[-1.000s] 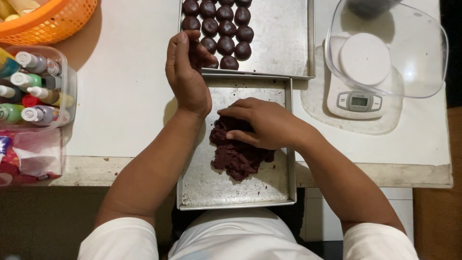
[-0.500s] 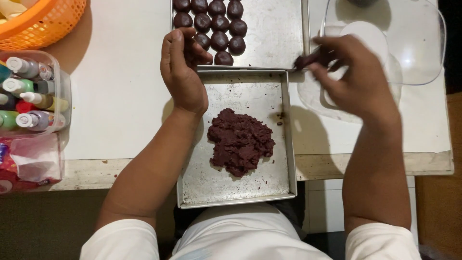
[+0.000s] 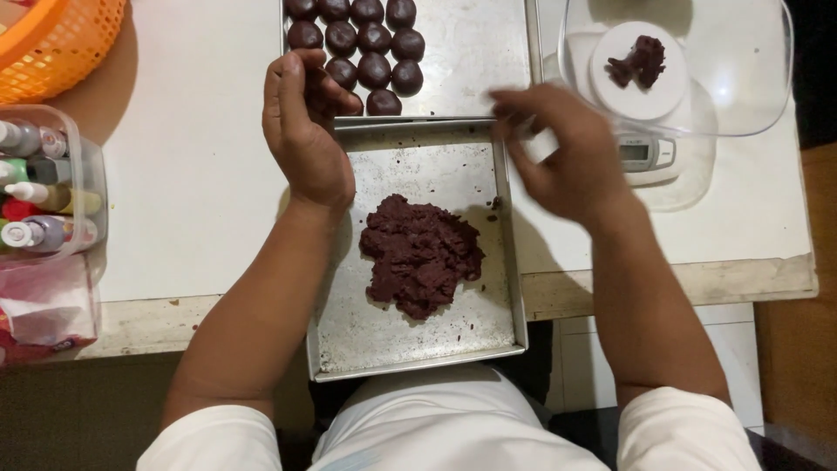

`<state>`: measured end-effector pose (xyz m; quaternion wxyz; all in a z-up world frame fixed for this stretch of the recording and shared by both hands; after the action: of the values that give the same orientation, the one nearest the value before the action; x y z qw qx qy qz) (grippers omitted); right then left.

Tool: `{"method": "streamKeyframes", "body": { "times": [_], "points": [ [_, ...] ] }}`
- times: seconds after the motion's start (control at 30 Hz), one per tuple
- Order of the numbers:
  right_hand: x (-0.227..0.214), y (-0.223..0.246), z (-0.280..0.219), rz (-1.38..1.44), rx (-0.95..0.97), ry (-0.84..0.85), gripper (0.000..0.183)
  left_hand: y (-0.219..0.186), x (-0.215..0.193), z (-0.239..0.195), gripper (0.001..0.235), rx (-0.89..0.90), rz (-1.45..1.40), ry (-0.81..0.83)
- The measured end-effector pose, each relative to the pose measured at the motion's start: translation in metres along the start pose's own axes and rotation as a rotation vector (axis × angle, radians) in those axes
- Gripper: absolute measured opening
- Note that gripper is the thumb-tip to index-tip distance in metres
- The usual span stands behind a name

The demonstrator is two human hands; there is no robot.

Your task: The person rolls a dark dough-like substance between their palms to form small balls. They place the finished balls onto a metal tray and occasionally weigh a portion on a digital scale before continuing to shape more.

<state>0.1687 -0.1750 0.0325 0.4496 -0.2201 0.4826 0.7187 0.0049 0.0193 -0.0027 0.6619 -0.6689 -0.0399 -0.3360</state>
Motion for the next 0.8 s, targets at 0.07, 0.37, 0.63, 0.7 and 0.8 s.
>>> {"method": "streamKeyframes", "body": {
  "times": [0.07, 0.37, 0.63, 0.7, 0.8],
  "points": [
    [0.012, 0.024, 0.003, -0.024, -0.006, 0.217, 0.035, 0.000, 0.000, 0.000, 0.028, 0.002, -0.001, 0.000],
    [0.036, 0.037, -0.050, -0.147, 0.157, 0.717, 0.107, -0.003, 0.002, -0.003, 0.023, 0.061, -0.015, 0.028],
    [0.020, 0.048, -0.007, -0.085, 0.343, 0.883, 0.095, -0.006, 0.004, -0.004, 0.023, 0.094, 0.003, 0.051],
    [0.022, 0.043, 0.012, 0.046, 0.304, 0.705, 0.064, -0.003, 0.003, -0.003, 0.020, 0.100, -0.037, 0.055],
    [0.050, 0.022, 0.030, 0.042, 0.090, 0.512, 0.036, 0.000, 0.002, -0.001, 0.018, 0.123, -0.041, 0.055]
  ]
}}
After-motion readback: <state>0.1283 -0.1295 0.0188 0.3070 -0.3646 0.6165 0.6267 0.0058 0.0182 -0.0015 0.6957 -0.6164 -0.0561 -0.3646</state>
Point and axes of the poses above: each hand's wrist, its own z-axis towards the middle knuckle, its own x-axis out of the palm, y = z × x, the point moved 1 cm from there along z, towards the middle knuckle, and after that the axes turned 2 degrees about y, right-handed, at the moved point
